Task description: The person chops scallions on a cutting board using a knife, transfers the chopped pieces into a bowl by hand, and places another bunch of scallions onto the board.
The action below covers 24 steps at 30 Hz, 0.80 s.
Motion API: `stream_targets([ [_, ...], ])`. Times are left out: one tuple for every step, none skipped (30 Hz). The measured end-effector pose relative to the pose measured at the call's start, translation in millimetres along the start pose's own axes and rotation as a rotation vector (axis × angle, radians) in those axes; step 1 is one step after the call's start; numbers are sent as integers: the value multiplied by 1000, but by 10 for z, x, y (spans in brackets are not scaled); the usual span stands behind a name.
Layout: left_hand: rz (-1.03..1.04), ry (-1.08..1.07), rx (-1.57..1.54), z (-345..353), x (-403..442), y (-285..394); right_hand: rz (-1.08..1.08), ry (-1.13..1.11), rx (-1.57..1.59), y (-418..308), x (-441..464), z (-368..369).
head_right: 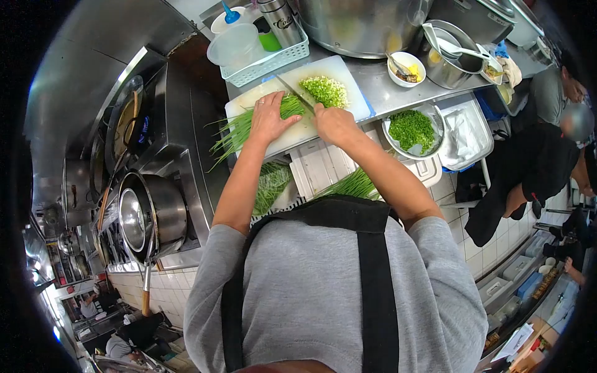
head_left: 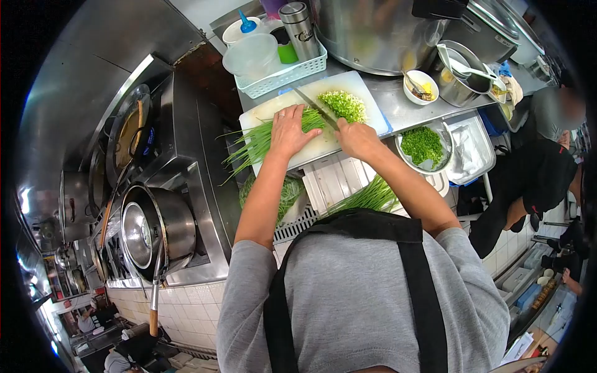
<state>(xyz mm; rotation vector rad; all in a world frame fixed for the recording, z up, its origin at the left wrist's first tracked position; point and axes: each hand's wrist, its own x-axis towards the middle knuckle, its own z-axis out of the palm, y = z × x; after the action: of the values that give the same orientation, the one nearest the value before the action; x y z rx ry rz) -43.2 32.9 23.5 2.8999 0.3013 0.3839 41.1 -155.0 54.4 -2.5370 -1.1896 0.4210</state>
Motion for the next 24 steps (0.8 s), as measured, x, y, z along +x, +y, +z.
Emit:
stream_targets([
  [2, 2, -6, -1, 2, 2, -7, 2, 1, -14, 21, 8],
  [3, 3, -10, -5, 0, 2, -14, 4, 2, -21, 48, 29],
  [5, 3, -15, -9, -4, 3, -21, 4, 4, -22, 67, 40],
  [-2, 2, -18, -13, -8, -1, -23, 7, 4, -16, 75, 36],
  [-9, 0, -21, -18, -8, -7, -25, 10, 3, 0, 81, 29],
  [-17, -1, -24, -27, -9, -13, -27, 13, 3, 15, 82, 22],
  [-25, -15, -15, -37, -14, -17, -24, 13, 4, 29, 75, 19],
  [-33, -30, -6, -45, -15, -17, -20, 13, 6, 50, 64, 14],
  [-40, -44, 3, -54, -15, -6, -15, 14, 8, 73, 51, 9],
  [-29, -28, 8, -59, -15, 14, -12, 15, 10, 91, 44, 6],
  [-19, -12, 13, -66, -22, 40, -11, 16, 13, 105, 38, 7],
  [-9, 3, 19, -87, -33, 69, -9, 16, 17, 119, 29, 11],
  [45, 22, -10, -118, -36, 94, -7, 20, 23, 142, 18, 9],
  [99, 42, -40, -154, -34, 123, -5, 24, 29, 173, 4, 4],
  [153, 62, -69, -184, -34, 154, -2, 28, 34, 198, -7, -2],
  [234, 62, -62, -198, -36, 186, 9, 24, 44, 218, -19, -12],
  [315, 62, -55, -206, -44, 219, 20, 19, 55, 234, -32, -22],
  [394, 61, -46, -205, -56, 245, 30, 14, 66, 242, -40, -21],
  [409, 58, -53, -189, -58, 275, 28, 11, 74, 246, -41, -11],
  [425, 56, -61, -158, -46, 314, 27, 9, 82, 249, -38, 0],
  [442, 54, -68, -127, -29, 351, 27, 7, 89, 256, -37, 6],
  [438, 54, -50, -94, -7, 379, 20, 6, 90, 262, -36, 6],
  [433, 54, -30, -58, 19, 400, 13, 5, 91, 268, -34, 5],
  [426, 53, -10, -52, 35, 417, 5, 3, 92, 272, -33, 8],
])
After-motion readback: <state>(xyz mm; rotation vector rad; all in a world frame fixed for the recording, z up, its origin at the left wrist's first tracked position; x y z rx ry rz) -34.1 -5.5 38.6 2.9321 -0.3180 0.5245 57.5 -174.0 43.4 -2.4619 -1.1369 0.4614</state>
